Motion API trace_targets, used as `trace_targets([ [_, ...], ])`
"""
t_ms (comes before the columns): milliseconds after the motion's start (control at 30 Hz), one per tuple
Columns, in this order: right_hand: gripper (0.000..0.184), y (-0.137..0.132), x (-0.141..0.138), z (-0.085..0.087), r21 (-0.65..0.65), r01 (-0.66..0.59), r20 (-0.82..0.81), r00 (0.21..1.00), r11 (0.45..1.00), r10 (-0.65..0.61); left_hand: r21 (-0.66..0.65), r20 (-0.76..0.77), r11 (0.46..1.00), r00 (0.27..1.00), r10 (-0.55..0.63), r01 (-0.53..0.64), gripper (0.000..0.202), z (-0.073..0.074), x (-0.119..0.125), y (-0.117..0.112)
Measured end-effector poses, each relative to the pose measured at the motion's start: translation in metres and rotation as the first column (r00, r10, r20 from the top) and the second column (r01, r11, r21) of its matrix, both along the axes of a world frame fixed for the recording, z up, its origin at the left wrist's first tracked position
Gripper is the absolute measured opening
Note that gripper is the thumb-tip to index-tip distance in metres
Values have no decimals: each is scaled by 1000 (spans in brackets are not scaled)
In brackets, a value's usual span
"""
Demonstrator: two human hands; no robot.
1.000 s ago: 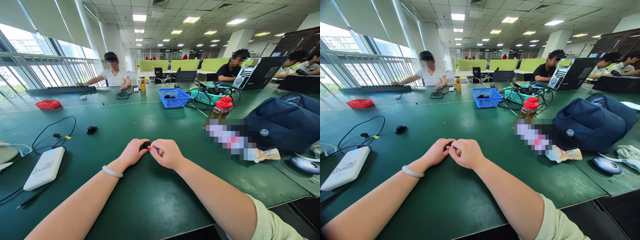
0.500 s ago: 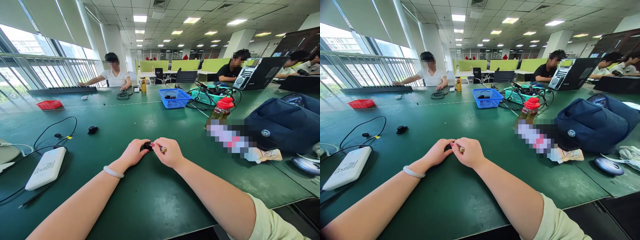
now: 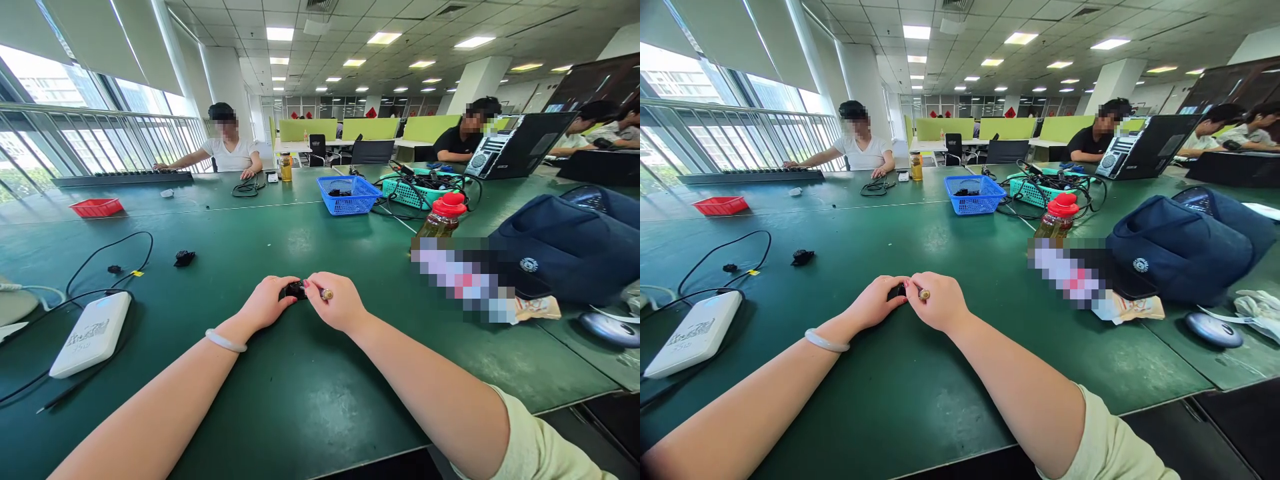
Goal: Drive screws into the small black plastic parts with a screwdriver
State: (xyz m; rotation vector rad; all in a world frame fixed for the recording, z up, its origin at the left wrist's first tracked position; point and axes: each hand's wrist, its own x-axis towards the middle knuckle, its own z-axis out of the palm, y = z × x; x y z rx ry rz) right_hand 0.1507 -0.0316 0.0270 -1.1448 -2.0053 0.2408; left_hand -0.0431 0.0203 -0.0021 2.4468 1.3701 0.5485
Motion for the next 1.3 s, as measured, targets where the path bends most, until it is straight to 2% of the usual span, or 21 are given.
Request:
trace_targets([
  [167, 33, 1, -1, -1, 89, -77, 197, 979, 993, 58, 1, 12, 1000, 1000, -2, 2, 40, 1, 0, 0],
  [233, 31, 3, 2, 0, 82, -121, 200, 974, 989, 102, 5, 11, 1000, 1000, -10, 10, 41, 1, -1, 0],
  [333, 32, 8, 9, 2, -18, -122, 40, 992, 992, 122, 2, -10, 1000, 1000, -16, 16, 42, 1, -2, 1],
  [433, 37, 16, 15, -1, -205, -76, -205, 978, 976, 33, 3, -27, 1000, 1000, -1, 1, 43, 1, -3, 1],
  [500, 41, 22, 17, -6, -301, -66, -355, 934, 951, -48, 6, -28, 1000, 1000, 9, -9, 43, 1, -2, 0],
  [600, 42, 29, 16, -12, -346, -88, -482, 871, 934, -96, 5, -24, 1000, 1000, 15, -15, 43, 2, -2, 0],
  [867, 35, 39, 17, -16, -473, -279, -730, 655, 836, -195, -21, -30, 999, 999, 26, -27, 43, 4, 0, -2],
  [1033, 32, 40, 18, -17, -504, -367, -808, 522, 782, -275, -29, -24, 999, 999, 31, -32, 43, 6, 1, -4],
  [1233, 26, 36, 18, -12, -568, -440, -822, 346, 696, -453, -32, -22, 999, 999, 29, -30, 43, 7, 1, -4],
  [1300, 26, 34, 17, -9, -567, -444, -824, 319, 694, -469, -39, -20, 999, 999, 27, -28, 42, 7, 1, -3],
])
